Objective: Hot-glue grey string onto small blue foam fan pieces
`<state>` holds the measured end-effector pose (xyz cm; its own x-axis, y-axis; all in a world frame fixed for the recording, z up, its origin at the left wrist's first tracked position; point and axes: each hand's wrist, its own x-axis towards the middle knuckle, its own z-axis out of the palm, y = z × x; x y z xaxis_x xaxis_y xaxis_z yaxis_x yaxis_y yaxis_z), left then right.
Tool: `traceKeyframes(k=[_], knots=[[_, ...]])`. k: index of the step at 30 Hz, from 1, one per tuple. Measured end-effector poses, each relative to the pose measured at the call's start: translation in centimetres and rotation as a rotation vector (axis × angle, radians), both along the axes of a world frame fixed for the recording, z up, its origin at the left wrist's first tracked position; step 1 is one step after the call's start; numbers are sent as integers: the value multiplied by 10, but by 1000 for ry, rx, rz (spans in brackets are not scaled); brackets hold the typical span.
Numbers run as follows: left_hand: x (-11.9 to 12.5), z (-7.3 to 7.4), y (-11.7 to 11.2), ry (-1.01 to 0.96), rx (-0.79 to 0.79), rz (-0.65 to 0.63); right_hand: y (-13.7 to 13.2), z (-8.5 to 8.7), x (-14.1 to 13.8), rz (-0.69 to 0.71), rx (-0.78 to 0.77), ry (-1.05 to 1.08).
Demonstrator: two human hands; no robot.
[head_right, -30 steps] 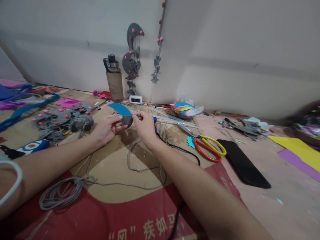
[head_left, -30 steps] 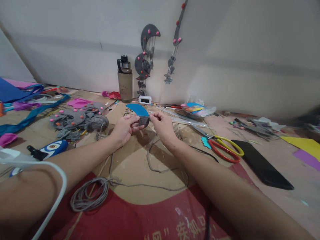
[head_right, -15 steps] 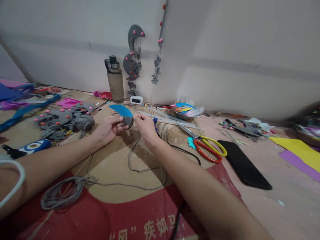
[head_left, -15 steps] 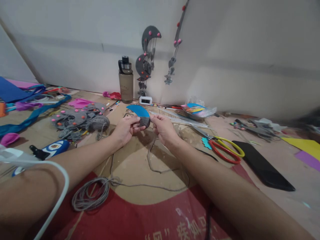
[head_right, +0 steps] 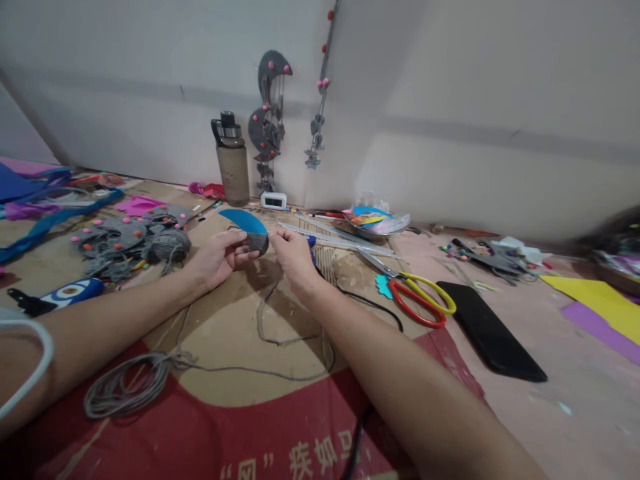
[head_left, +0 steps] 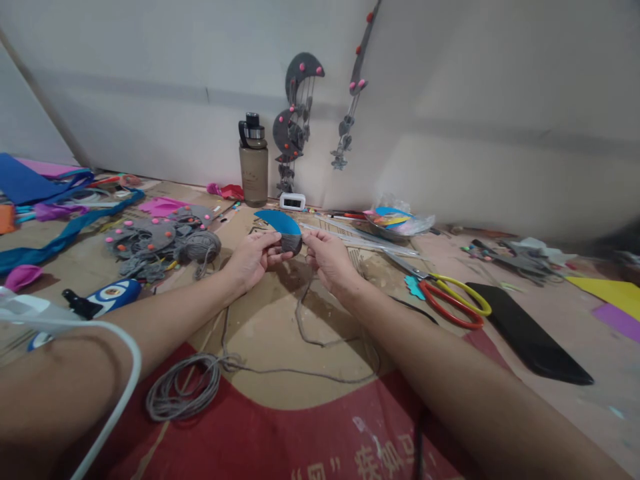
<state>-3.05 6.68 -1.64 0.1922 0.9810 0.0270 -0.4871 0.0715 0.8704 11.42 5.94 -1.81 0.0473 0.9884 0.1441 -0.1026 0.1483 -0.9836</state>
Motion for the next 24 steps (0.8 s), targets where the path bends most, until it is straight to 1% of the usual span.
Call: traceKeyframes(k=[3,9,13,17,20,24], knots=[[-2,1,2,-3,-15,-3,-2,3,-1,38,-19,98],[-7,2,7,4,-56,-55,-7,7,-3,86,-8,152],[-9,1,9,23,-58,-86,-7,5,-4,60,11,116],[-7,0,7,-5,-14,-94,-4,0,-3,18,22,87],[-5,2,5,3,9,-89,-3,-1,-4,2,43,60],[-3,3,4,27,-19,-62,-5,-1,-7,-12,69,10]])
